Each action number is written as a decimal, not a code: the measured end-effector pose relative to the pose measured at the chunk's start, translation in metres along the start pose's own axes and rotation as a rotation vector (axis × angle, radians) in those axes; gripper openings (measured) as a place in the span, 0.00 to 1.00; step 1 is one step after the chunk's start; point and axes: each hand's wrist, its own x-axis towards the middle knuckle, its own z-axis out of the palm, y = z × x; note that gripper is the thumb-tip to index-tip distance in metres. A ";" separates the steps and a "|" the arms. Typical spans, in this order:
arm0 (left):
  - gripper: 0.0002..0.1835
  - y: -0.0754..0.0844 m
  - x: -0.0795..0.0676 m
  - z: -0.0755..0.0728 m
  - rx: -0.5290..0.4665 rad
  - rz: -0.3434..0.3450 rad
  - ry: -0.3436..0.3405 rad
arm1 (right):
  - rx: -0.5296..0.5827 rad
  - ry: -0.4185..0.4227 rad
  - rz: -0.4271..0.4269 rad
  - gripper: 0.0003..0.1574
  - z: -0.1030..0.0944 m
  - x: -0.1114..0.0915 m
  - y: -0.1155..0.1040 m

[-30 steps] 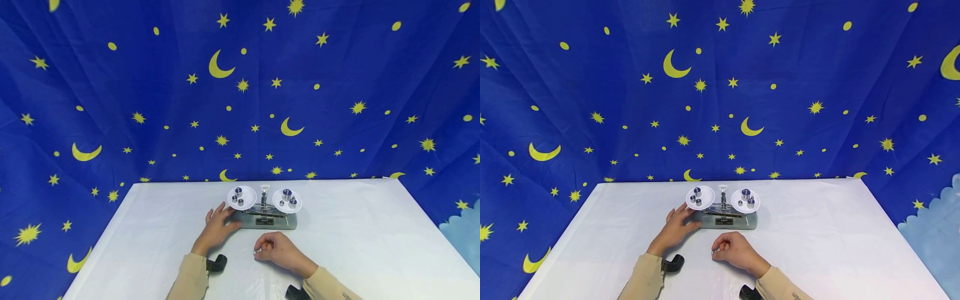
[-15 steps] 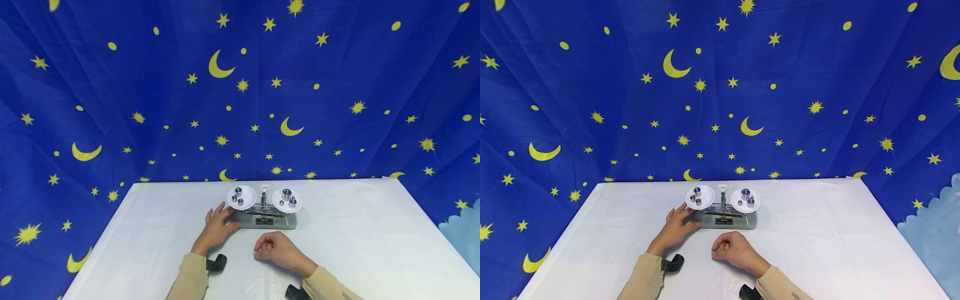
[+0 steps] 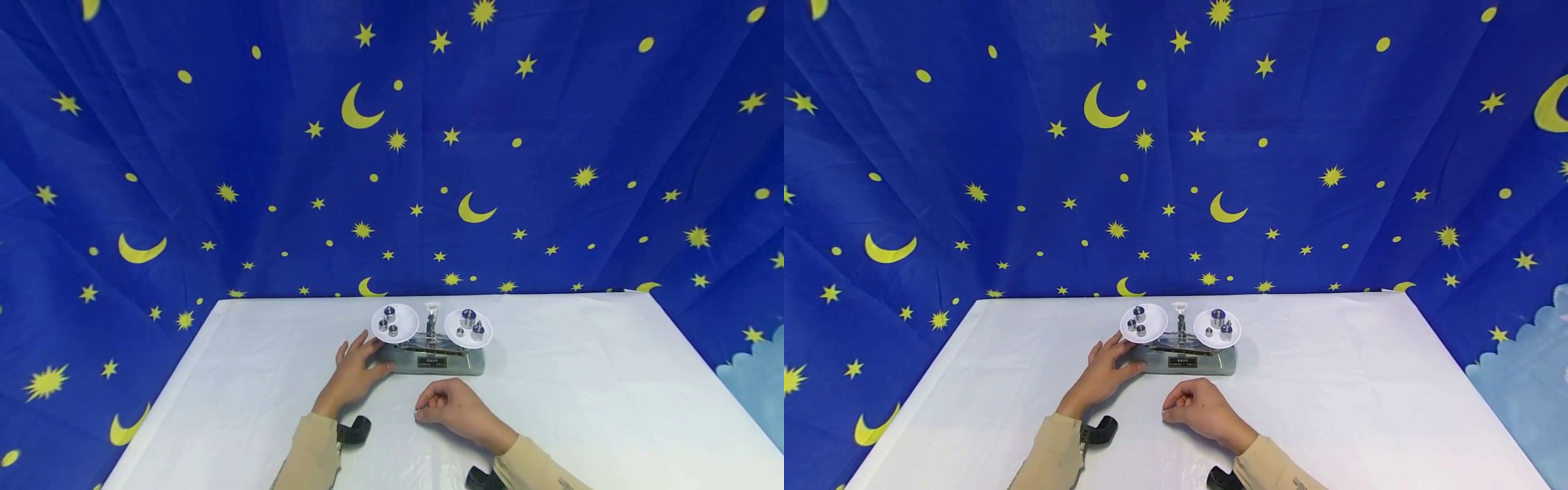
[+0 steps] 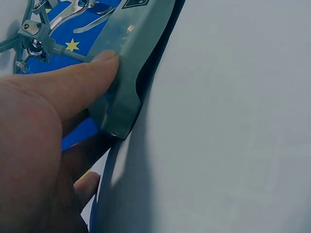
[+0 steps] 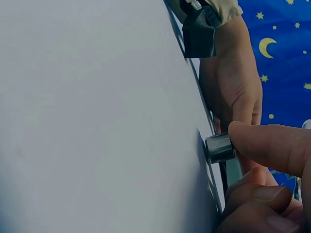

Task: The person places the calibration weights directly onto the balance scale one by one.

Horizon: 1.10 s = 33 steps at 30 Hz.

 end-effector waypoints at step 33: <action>0.28 -0.002 0.000 0.001 -0.012 0.009 0.007 | 0.014 0.043 0.002 0.07 0.003 0.000 -0.002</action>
